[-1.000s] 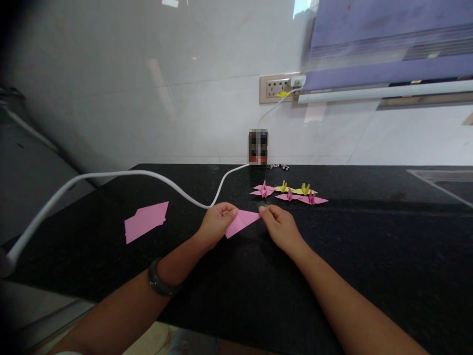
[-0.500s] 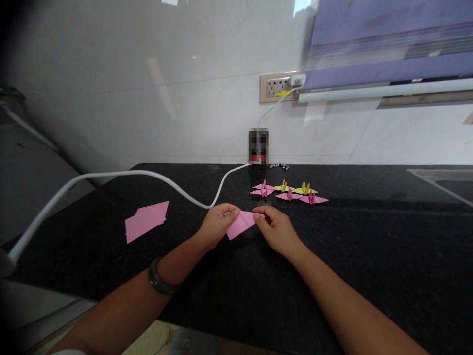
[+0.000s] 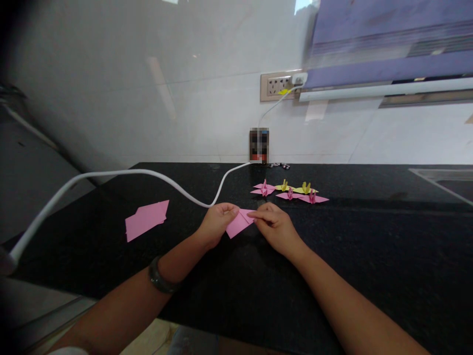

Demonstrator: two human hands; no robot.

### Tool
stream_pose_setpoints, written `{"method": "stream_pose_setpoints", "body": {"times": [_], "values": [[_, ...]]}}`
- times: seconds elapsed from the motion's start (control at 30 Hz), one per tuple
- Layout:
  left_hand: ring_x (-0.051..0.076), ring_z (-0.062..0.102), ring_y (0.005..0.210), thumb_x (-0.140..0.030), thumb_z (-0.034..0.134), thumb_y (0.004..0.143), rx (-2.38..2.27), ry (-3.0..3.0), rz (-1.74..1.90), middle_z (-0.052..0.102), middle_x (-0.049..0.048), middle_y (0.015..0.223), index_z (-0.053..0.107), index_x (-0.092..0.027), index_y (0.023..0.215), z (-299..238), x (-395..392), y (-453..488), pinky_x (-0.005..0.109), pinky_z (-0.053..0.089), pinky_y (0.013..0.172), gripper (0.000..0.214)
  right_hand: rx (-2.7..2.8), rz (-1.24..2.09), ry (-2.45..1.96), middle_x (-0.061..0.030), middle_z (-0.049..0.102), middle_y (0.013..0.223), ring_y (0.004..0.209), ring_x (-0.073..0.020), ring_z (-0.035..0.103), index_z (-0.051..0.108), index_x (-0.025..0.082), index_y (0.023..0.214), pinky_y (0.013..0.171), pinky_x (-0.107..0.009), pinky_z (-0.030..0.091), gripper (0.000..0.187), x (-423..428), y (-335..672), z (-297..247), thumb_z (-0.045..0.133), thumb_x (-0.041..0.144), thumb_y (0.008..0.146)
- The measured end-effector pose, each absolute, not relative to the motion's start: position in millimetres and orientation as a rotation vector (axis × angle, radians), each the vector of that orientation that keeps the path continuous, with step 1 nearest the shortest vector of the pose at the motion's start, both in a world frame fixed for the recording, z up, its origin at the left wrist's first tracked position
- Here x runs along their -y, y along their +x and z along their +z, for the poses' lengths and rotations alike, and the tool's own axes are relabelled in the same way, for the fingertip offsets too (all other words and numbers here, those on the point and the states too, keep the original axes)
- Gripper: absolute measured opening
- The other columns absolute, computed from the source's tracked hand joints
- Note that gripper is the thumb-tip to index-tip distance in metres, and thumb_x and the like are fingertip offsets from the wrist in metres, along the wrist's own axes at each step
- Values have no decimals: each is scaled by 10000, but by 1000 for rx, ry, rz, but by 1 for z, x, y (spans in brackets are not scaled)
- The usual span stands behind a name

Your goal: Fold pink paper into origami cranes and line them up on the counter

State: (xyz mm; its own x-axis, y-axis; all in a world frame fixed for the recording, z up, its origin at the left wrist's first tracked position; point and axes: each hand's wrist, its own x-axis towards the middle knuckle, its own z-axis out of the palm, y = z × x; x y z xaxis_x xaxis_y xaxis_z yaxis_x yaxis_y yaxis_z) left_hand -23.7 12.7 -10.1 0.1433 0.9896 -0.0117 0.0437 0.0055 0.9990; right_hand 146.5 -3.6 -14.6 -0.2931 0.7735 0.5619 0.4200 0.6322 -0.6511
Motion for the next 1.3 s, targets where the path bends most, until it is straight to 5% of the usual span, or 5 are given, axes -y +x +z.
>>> {"method": "stream_pose_setpoints", "body": {"times": [1.3], "values": [[54,465,492,-235,639,578,-958,1098,1064,530,1,613,543,-104,749,-7,-9,-24,186,338,478,236,1985,499,-889,-22,501,806,750,-127,497,617,272,928,647,-269,416,285,11,145,-4,468,141,723]]}}
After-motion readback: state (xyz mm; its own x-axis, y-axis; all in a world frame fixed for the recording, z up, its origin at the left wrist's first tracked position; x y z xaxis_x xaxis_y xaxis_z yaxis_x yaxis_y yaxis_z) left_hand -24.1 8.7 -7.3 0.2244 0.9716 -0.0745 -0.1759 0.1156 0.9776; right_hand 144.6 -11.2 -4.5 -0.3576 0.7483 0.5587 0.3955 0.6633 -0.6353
